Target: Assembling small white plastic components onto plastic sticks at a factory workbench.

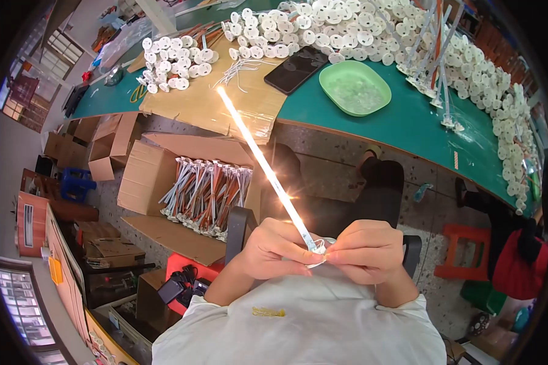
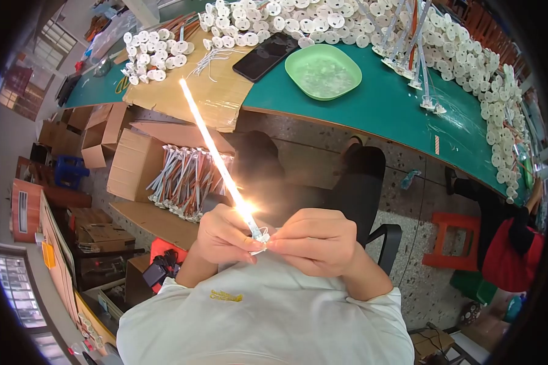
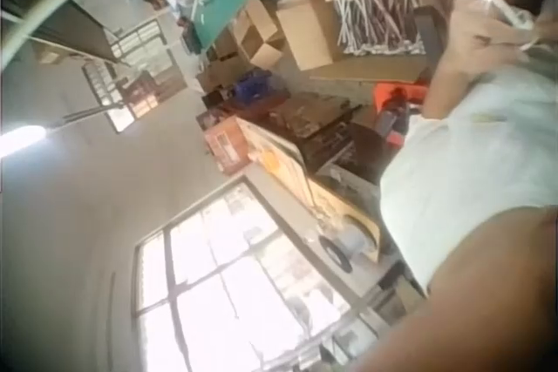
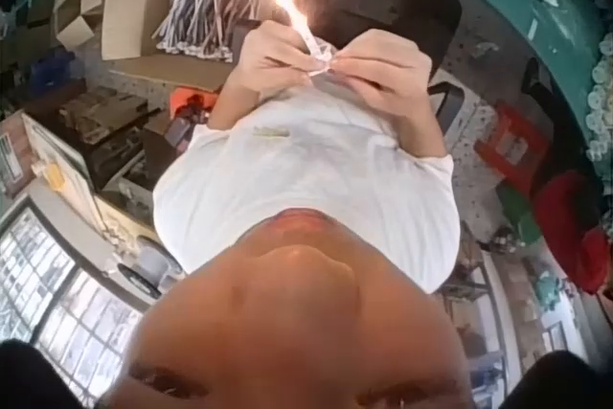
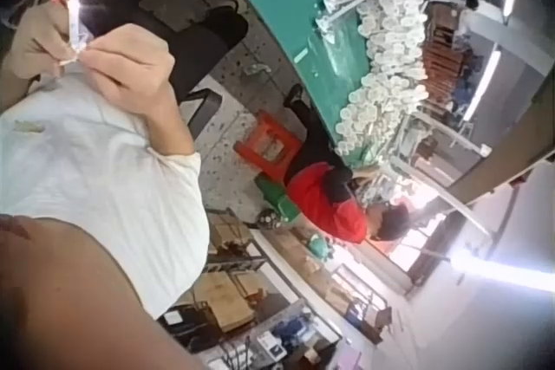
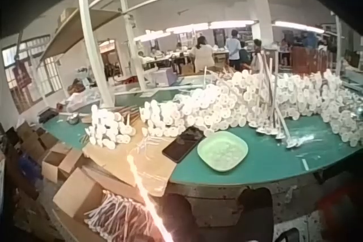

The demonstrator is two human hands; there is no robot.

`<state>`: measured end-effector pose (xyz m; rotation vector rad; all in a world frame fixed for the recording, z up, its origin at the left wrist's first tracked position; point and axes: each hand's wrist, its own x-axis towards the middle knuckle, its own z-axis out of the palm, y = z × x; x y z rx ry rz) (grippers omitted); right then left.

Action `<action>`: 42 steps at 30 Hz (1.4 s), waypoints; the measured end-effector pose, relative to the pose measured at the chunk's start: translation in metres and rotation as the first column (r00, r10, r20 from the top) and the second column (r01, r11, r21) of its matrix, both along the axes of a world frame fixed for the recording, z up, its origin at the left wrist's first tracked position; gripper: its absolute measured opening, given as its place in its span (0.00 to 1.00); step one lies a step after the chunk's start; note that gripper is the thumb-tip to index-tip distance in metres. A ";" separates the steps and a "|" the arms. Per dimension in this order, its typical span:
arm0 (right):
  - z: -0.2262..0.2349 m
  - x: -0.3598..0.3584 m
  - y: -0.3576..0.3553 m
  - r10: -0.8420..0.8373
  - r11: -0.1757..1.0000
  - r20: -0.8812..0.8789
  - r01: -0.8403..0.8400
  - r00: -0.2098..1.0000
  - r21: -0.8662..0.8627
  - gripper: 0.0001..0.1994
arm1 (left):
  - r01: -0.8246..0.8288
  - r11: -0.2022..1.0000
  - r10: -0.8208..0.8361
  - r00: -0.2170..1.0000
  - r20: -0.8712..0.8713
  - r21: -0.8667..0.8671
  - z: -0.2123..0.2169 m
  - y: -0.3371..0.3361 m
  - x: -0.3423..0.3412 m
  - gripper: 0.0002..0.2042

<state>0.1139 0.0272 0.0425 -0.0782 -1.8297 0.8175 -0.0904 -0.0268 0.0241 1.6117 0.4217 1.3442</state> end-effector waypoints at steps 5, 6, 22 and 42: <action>0.002 -0.015 0.004 0.016 0.997 0.032 -0.013 0.999 -0.071 0.11 | -0.006 0.996 0.010 0.999 0.042 -0.084 -0.007 -0.001 -0.012 0.13; -0.002 -0.021 0.008 0.007 0.997 0.033 -0.005 0.999 -0.073 0.10 | -0.022 0.995 0.030 0.996 0.081 -0.099 -0.008 0.001 -0.015 0.11; -0.061 -0.083 0.154 -0.722 0.644 0.256 0.489 0.643 0.588 0.12 | -0.374 0.901 0.422 0.872 0.248 -0.220 -0.042 0.011 -0.055 0.17; -0.064 -0.031 -0.001 -0.259 0.689 0.057 0.226 0.964 -0.689 0.13 | -0.012 0.959 0.186 0.782 0.595 -0.285 -0.038 0.023 0.040 0.20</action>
